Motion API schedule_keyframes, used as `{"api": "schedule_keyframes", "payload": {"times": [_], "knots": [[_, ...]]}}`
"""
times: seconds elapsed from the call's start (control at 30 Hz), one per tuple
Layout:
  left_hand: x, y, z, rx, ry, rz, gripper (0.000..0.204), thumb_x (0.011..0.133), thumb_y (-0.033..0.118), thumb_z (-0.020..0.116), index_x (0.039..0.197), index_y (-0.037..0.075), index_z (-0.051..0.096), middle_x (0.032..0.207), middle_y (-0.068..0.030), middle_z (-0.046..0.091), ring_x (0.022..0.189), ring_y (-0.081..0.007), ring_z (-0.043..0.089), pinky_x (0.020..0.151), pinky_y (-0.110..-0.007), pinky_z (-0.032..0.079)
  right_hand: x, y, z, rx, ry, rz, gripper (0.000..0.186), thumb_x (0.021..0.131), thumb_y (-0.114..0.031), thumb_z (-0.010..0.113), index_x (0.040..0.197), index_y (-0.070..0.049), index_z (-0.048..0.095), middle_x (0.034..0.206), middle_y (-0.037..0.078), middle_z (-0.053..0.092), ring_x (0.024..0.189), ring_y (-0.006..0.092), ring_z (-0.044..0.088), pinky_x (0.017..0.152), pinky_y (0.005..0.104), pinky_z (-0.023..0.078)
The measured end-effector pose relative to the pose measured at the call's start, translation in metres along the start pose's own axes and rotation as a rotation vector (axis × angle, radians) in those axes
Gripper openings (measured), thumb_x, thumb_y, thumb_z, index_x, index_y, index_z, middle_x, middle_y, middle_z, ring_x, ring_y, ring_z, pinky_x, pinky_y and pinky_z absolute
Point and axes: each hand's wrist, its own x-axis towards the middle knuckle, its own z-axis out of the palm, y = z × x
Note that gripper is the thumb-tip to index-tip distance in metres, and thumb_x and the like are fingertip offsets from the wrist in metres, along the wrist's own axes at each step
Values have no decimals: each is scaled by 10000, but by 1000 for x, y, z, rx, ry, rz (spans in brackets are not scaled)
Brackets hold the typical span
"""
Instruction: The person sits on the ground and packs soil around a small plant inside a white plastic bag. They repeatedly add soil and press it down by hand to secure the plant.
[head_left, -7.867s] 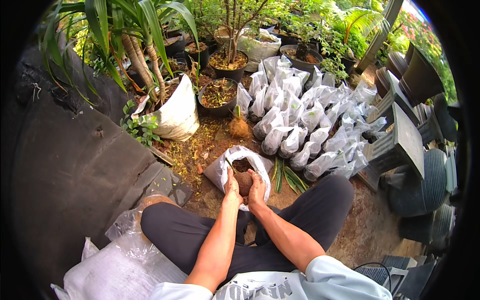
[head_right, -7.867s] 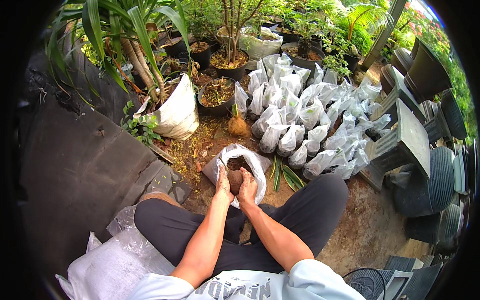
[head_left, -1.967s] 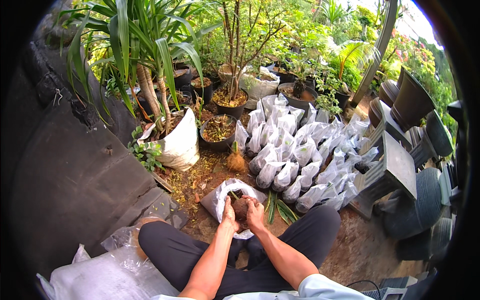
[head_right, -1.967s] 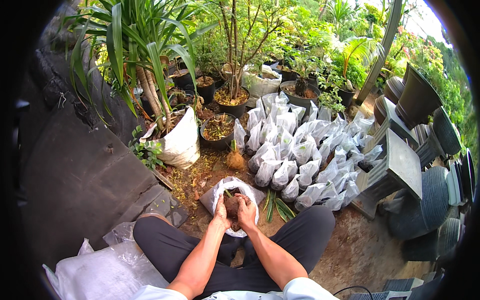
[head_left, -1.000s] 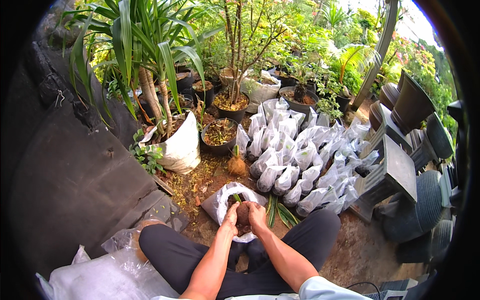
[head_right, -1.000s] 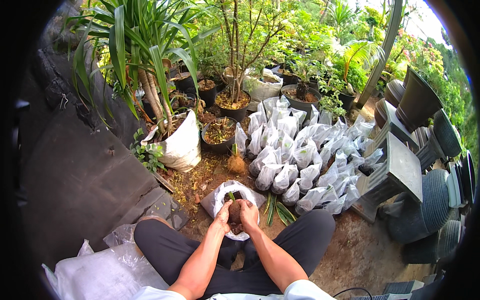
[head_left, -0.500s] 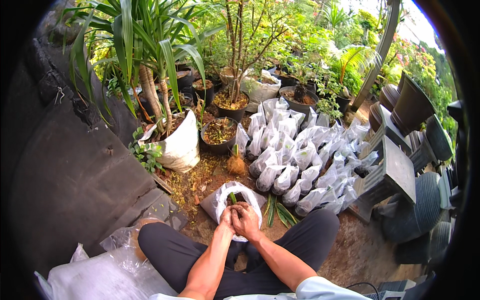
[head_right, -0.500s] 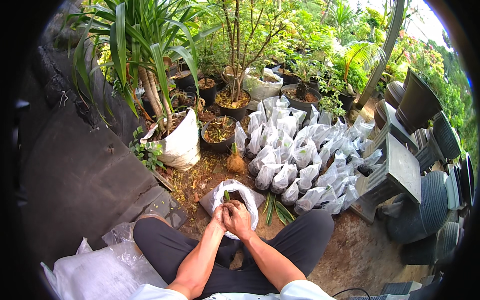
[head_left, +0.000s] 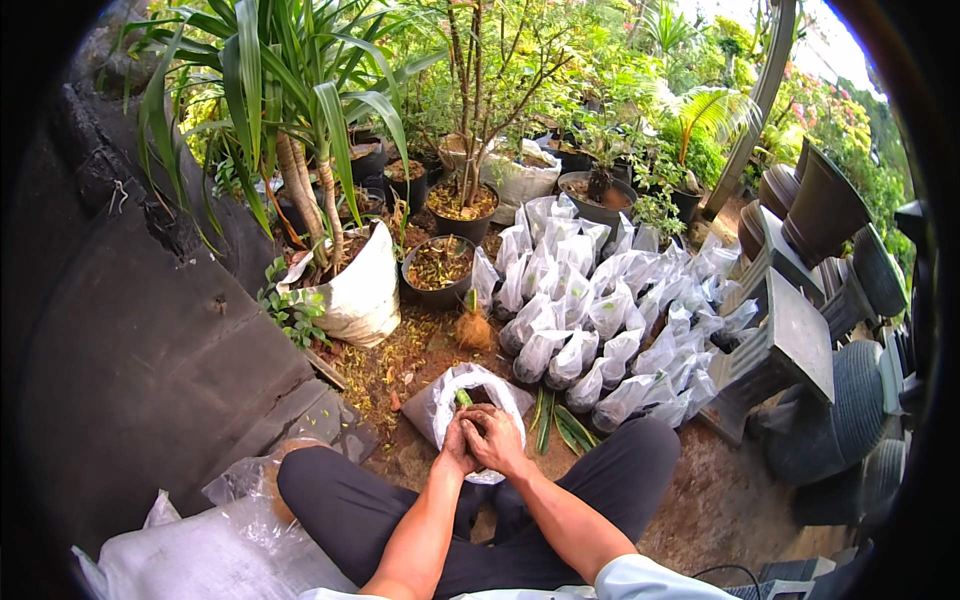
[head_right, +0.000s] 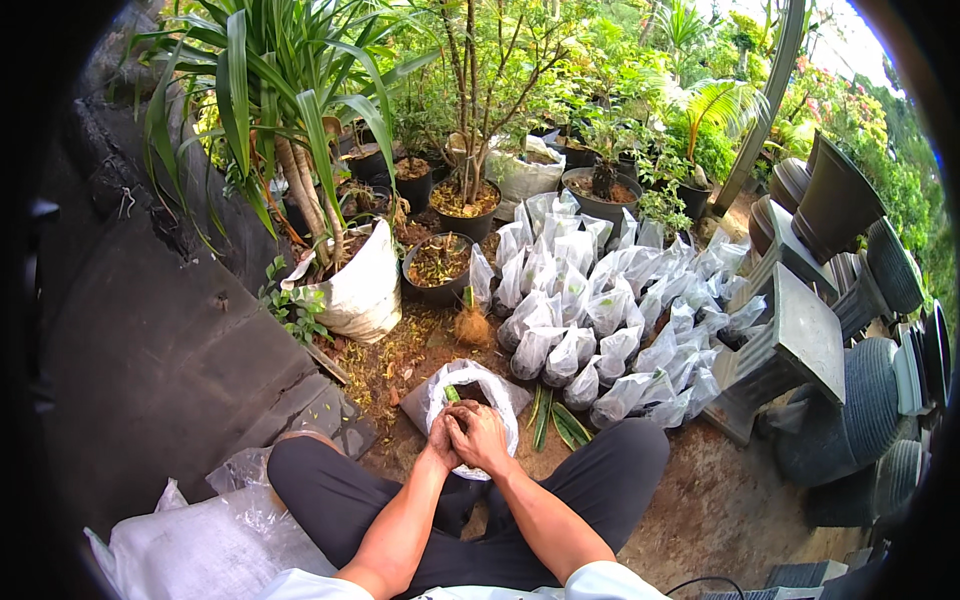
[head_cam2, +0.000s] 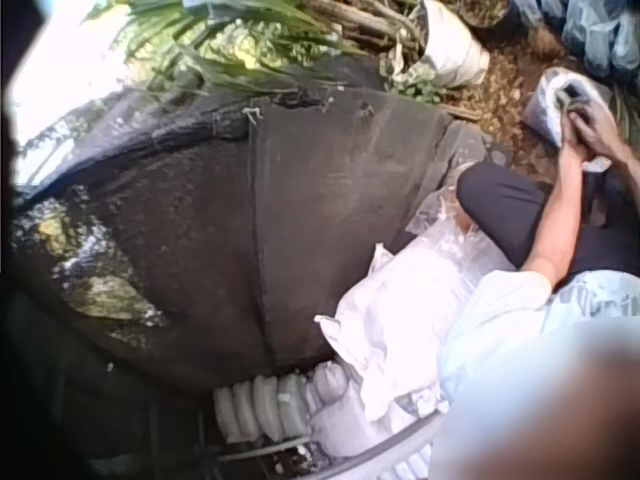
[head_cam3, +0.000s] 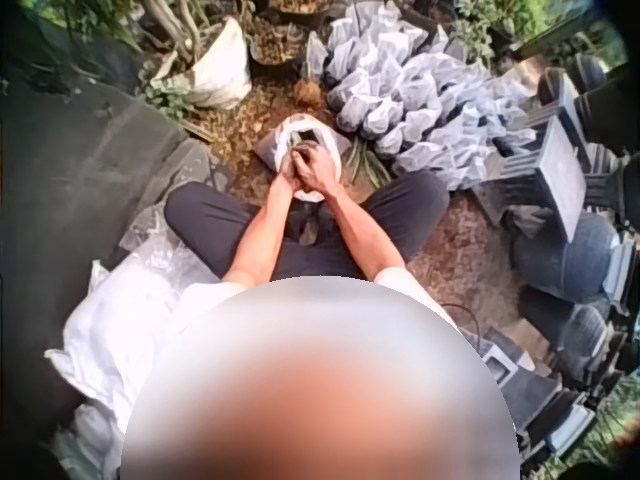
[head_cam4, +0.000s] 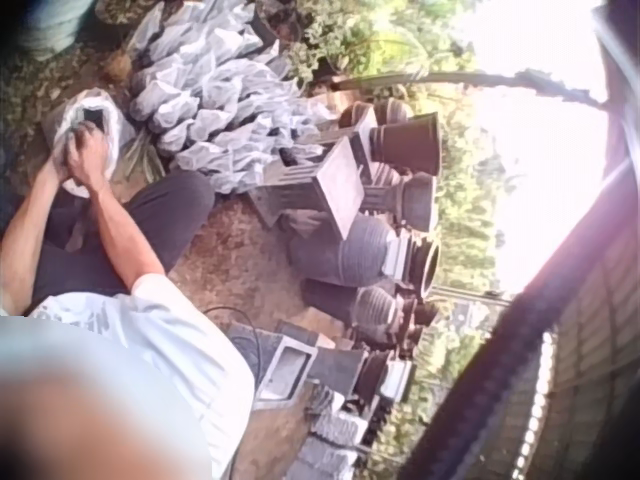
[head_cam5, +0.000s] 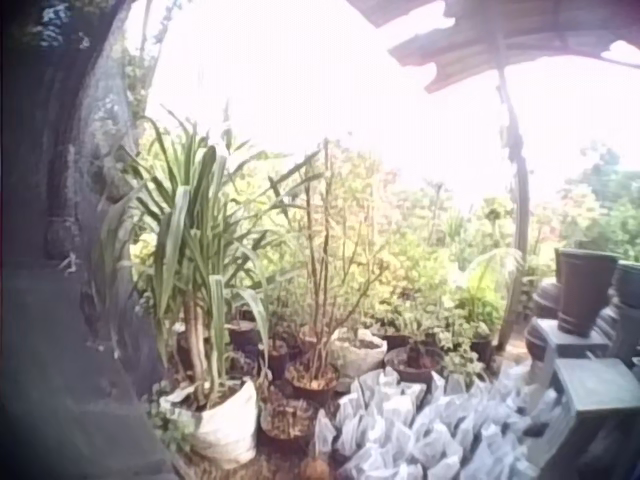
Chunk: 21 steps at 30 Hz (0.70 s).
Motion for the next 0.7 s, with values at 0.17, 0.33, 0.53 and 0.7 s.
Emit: {"api": "schedule_keyframes", "payload": {"times": [0.17,0.33,0.53,0.7], "knots": [[3,9,-11,-173,-144,-123,514,955,488,389,1180,102,642,1166,-114,650,1069,-305,610,953,-477,477,3,-3,-3,37,-47,51,266,857,-254,615,982,-44,720,1073,161,674,1007,358,625,903,437,481],[0,2,2,-78,-52,-104,534,957,511,377,1174,105,648,1192,-108,641,1108,-307,590,984,-482,454,0,2,1,-8,9,178,273,858,-249,613,1006,-40,707,1059,175,669,1007,369,625,895,437,489],[22,-6,-21,-136,4,-163,389,978,332,415,1081,67,680,1074,-104,687,991,-286,641,909,-422,514,-7,2,11,-93,40,164,239,864,-224,592,964,-40,706,1013,182,665,962,380,623,867,455,492],[40,-16,-41,-145,-228,-76,370,969,285,409,1061,61,688,1050,-106,694,970,-264,648,893,-396,523,-10,1,12,-132,127,81,197,849,-189,615,911,-23,702,1001,185,674,951,382,627,856,446,496]]}}
